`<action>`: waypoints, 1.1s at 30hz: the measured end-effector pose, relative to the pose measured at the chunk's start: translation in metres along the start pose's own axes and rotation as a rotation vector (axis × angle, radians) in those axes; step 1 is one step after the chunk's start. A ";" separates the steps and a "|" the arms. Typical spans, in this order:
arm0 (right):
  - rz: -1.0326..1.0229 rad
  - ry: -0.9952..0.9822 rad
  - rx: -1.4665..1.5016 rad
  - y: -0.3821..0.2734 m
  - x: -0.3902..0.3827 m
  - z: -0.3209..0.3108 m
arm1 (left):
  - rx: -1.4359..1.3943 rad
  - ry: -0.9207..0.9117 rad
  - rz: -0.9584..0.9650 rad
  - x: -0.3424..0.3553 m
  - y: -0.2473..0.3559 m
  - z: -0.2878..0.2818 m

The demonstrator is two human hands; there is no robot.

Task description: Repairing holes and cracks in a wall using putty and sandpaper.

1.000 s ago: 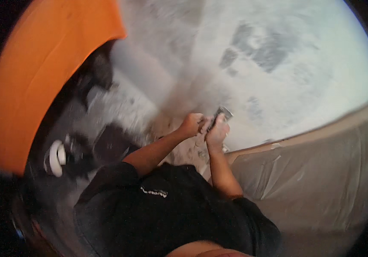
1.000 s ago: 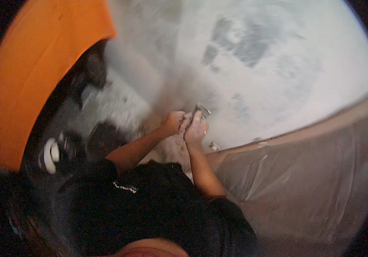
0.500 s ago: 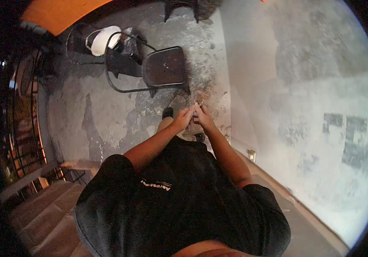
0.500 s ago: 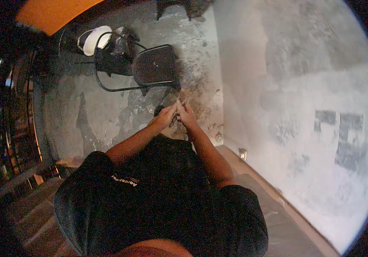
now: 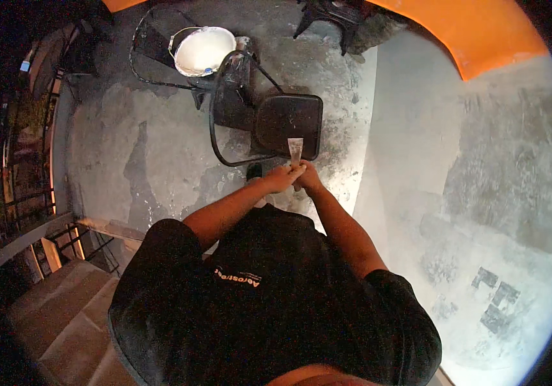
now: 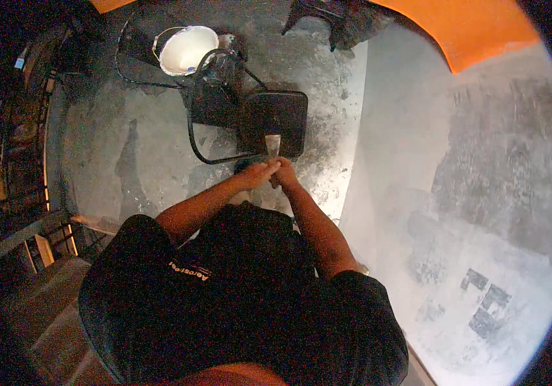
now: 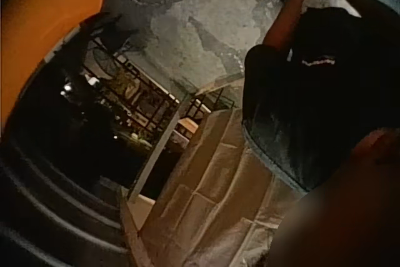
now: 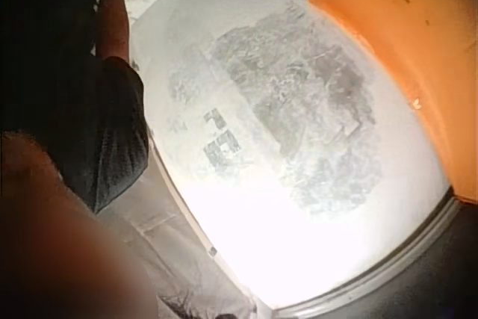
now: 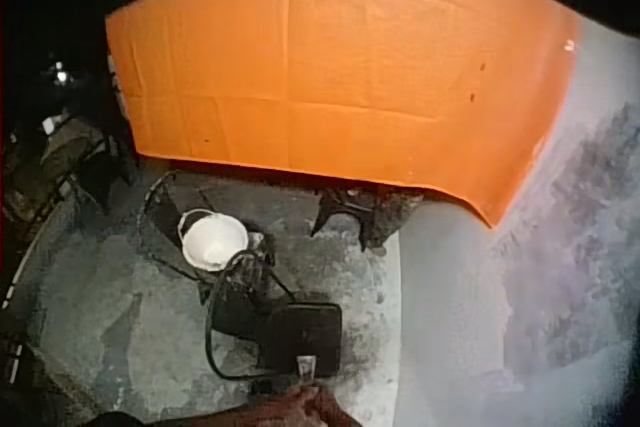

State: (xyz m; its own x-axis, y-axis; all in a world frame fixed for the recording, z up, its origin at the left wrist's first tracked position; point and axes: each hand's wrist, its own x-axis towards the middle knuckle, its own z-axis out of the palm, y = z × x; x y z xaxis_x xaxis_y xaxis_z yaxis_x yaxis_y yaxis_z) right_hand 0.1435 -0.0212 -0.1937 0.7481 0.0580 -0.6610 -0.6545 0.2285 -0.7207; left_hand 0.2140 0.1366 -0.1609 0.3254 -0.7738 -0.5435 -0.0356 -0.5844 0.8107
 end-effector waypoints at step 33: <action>-0.745 -0.782 -1.695 -0.039 0.399 -0.132 | -0.306 1.391 -0.679 0.320 -0.098 -0.001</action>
State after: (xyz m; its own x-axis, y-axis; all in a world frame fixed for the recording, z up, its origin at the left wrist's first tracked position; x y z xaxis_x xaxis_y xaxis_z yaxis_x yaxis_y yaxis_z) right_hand 0.4532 -0.1357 -0.4567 0.4409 0.8395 -0.3175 0.6767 -0.5433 -0.4969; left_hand 0.3224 -0.0535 -0.4138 0.7850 0.5233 -0.3315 0.6006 -0.5121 0.6140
